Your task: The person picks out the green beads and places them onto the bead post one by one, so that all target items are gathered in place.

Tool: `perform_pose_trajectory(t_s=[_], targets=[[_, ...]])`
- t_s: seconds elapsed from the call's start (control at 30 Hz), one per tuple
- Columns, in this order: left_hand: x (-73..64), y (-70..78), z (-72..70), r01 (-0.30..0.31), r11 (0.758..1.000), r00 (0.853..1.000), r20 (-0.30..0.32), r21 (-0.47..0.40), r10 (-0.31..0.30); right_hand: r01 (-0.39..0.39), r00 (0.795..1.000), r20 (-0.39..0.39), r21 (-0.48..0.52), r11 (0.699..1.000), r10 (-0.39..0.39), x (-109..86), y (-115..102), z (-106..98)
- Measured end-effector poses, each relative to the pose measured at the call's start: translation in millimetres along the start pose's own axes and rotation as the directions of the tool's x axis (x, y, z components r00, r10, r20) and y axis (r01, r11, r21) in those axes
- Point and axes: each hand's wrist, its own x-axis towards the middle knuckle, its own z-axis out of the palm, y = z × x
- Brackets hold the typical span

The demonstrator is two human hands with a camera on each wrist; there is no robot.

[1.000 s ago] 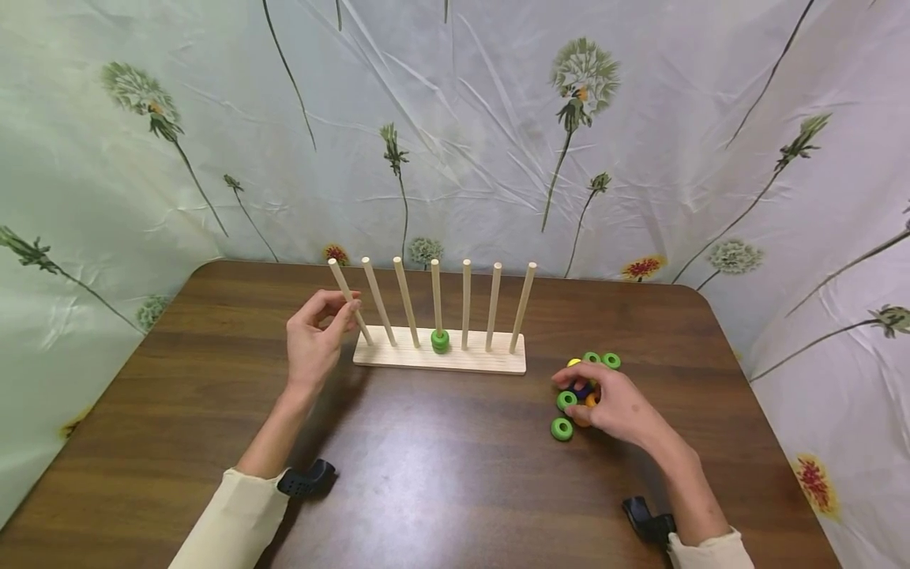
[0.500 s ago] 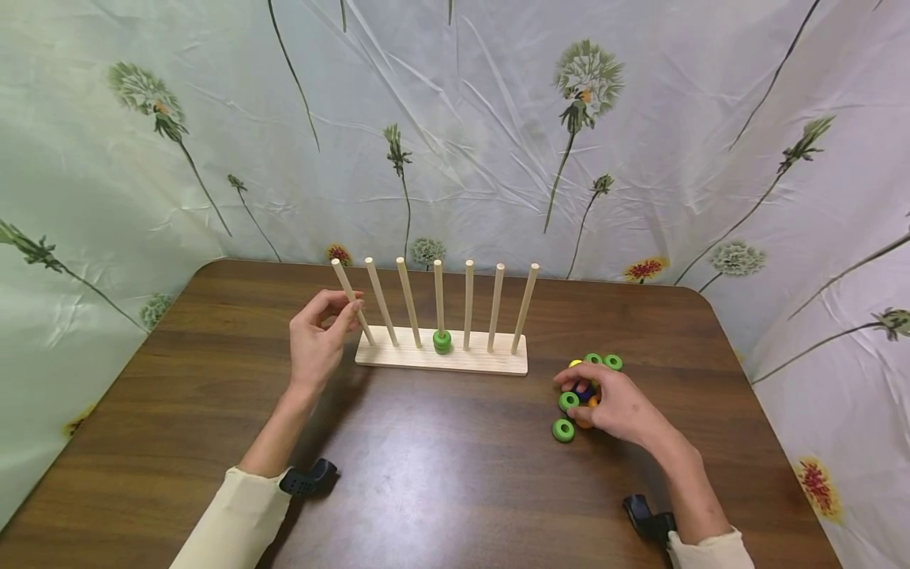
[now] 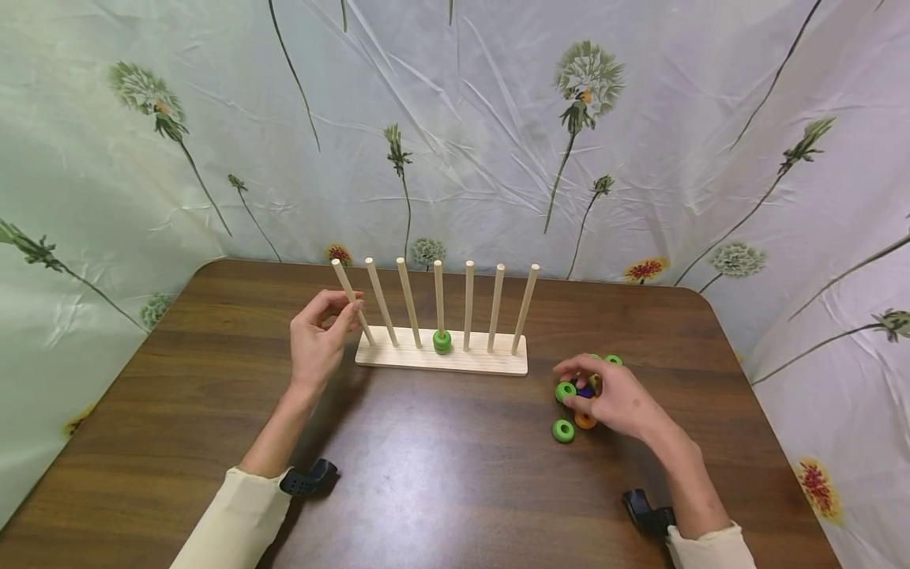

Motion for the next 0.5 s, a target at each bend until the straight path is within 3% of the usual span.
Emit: perform_pose_trajectory(t_s=[0.2,0.5], targets=[[-0.2,0.6,-0.1,-0.004,1.0,1.0,0.0,0.006,0.004,-0.006,0.998,-0.06,-0.013,1.0,0.005,1.2,-3.8,-0.6],[-0.6,1.5,0.9,-0.012,1.0,1.0,-0.007,0.005,0.012,0.008,0.99,-0.139,0.1,0.995,0.006,3.4,-9.7,-1.5]])
